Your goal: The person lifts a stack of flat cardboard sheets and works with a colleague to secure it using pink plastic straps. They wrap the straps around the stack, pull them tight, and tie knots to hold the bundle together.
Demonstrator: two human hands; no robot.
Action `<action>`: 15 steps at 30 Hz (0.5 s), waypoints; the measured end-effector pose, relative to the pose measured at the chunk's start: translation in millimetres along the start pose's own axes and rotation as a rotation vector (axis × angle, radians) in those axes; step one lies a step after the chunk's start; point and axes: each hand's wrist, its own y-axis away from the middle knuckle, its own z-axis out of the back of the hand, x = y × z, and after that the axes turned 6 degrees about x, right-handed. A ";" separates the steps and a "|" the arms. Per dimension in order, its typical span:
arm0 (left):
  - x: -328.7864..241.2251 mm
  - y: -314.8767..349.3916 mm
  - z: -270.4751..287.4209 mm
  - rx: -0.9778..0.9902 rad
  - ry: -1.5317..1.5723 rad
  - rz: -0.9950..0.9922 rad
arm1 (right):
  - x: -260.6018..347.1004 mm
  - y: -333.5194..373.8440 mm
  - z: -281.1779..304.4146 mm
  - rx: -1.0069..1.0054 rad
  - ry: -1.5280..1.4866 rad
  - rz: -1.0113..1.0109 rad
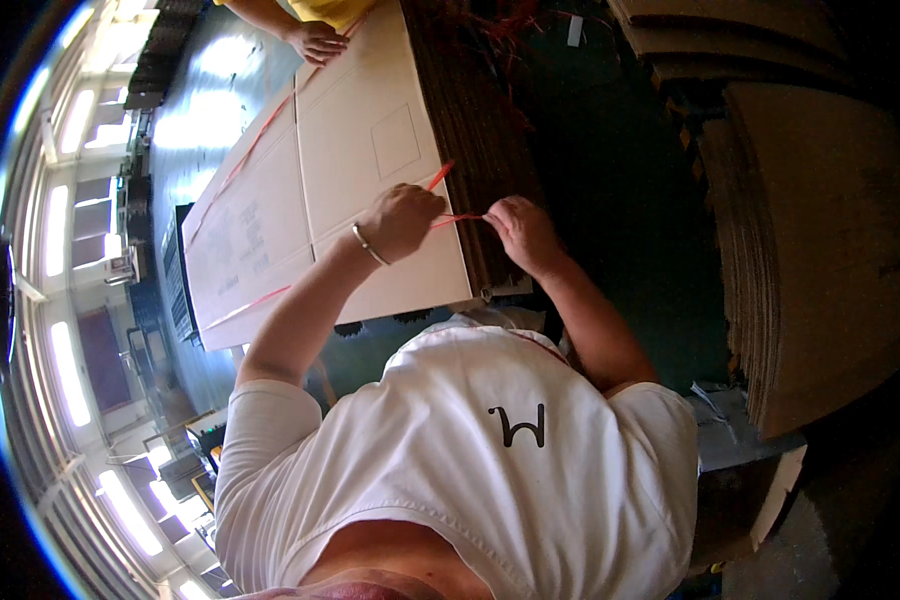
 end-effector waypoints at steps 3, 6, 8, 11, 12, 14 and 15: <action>12.7 19.8 -28.1 0.090 0.237 0.200 | -3.9 17.9 -7.7 0.116 -0.254 -0.288; 11.7 17.5 -24.6 -0.053 0.314 0.183 | -25.6 16.5 -18.4 0.081 -0.885 -0.453; 7.5 18.0 -19.2 -0.035 0.417 0.248 | -1.7 -0.7 -4.2 0.058 -1.237 -0.585; 5.5 18.5 -14.8 -0.037 0.478 0.243 | 8.2 -19.5 -5.7 0.174 -1.435 -0.526; 5.7 20.0 -15.5 -0.042 0.487 0.232 | 12.7 -22.7 -9.1 0.149 -1.432 -0.547; 5.4 20.0 -17.7 -0.054 0.424 0.185 | 11.5 -25.0 -8.7 0.158 -1.377 -0.449; 6.9 20.3 -20.1 -0.057 0.395 0.163 | 9.0 -25.4 -9.7 0.163 -1.352 -0.403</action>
